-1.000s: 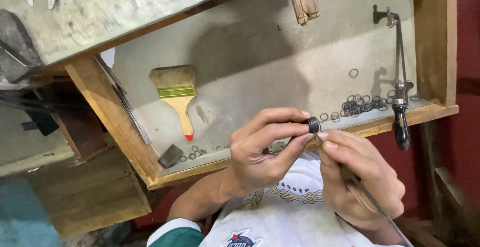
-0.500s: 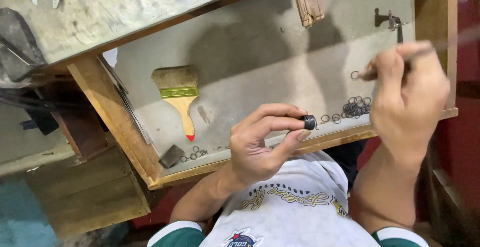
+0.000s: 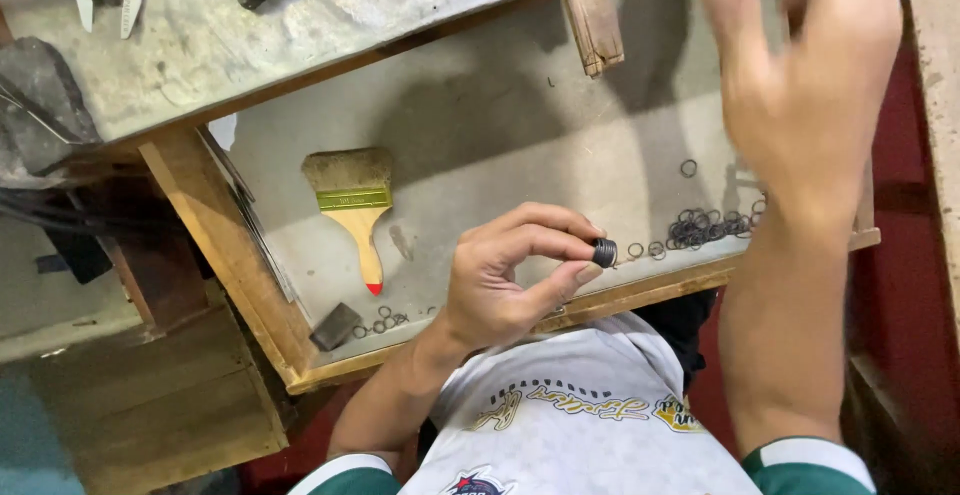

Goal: Using a jeweler's saw to cut individual metal jump rings from a coil on a bench pin, followed by inspecting the cut pieces.

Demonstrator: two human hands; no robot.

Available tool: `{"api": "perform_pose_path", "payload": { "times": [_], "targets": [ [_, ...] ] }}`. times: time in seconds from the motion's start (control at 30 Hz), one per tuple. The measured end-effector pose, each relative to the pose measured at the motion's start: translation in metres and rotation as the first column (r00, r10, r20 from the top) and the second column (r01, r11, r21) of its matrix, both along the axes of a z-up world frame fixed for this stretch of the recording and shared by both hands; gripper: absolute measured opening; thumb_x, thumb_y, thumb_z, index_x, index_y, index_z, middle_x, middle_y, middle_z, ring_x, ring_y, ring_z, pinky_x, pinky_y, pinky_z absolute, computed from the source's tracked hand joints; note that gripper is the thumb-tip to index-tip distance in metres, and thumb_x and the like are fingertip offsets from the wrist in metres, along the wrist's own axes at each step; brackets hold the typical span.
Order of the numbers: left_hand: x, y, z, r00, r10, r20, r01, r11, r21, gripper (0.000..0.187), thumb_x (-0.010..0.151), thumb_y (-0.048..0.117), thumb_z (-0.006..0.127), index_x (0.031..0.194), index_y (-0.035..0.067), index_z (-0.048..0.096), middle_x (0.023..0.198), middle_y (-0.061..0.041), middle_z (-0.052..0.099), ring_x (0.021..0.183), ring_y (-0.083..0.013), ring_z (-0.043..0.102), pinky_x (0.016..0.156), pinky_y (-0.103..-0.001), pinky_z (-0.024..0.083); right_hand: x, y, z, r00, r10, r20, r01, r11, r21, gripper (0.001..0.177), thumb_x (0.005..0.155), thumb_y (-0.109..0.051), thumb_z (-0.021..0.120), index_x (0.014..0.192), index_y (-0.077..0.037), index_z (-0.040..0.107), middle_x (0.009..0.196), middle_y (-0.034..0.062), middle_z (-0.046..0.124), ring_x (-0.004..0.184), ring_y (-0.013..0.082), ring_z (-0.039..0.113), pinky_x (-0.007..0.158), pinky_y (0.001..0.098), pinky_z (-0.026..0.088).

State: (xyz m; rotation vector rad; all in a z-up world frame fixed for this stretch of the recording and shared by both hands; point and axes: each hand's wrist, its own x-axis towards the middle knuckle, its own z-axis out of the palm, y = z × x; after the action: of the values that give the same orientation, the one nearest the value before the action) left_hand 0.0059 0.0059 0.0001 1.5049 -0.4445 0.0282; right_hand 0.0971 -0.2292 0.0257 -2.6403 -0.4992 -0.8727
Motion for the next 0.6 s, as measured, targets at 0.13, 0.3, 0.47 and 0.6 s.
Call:
{"api": "perform_pose_path", "payload": {
  "times": [0.13,0.3,0.47,0.6],
  "targets": [
    [0.019,0.010,0.002,0.966,-0.257,-0.020,0.255,0.964,-0.071,0.005,0.094,0.005,0.075,0.098,0.004,0.072,0.107,-0.015,0.073,0.098,-0.0247,0.075,0.094,-0.033,0.063,-0.098,0.026,-0.025,0.903,0.421,-0.084,-0.224,0.630,0.743,0.042,0.100,-0.023,0.066,0.127,0.009,0.057,0.121,0.0217,0.063,0.113,0.0311,0.066,0.098,0.0359,0.061],
    [0.046,0.009,-0.016,0.792,-0.608,0.054,0.604,0.767,-0.218,0.011,0.097,0.013,0.073,0.101,0.003,0.071,0.109,-0.016,0.072,0.095,-0.0253,0.074,0.091,-0.034,0.062,-0.155,0.049,-0.044,0.936,0.347,-0.051,-0.205,0.660,0.723,0.049,0.084,-0.030,0.083,0.118,-0.010,0.053,0.115,0.0109,0.059,0.110,0.0284,0.067,0.103,0.0392,0.061],
    [0.058,-0.001,-0.024,0.545,-0.836,0.070,0.794,0.487,-0.364,0.016,0.097,0.016,0.072,0.099,0.001,0.070,0.110,-0.020,0.071,0.101,-0.0289,0.073,0.097,-0.038,0.062,-0.173,0.056,-0.050,0.974,0.226,-0.023,-0.166,0.778,0.606,0.041,0.087,-0.011,0.087,0.111,-0.015,0.053,0.111,0.0088,0.058,0.096,0.0258,0.070,0.091,0.0381,0.065],
    [0.062,-0.005,-0.028,0.478,-0.873,0.096,0.831,0.414,-0.371,0.018,0.100,0.019,0.068,0.100,0.001,0.070,0.110,-0.019,0.070,0.101,-0.0295,0.072,0.099,-0.041,0.061,-0.180,0.056,-0.050,0.972,0.232,-0.032,-0.174,0.807,0.564,0.036,0.090,-0.010,0.083,0.110,-0.013,0.052,0.108,0.0102,0.058,0.097,0.0285,0.069,0.090,0.0404,0.064]
  ]
}}
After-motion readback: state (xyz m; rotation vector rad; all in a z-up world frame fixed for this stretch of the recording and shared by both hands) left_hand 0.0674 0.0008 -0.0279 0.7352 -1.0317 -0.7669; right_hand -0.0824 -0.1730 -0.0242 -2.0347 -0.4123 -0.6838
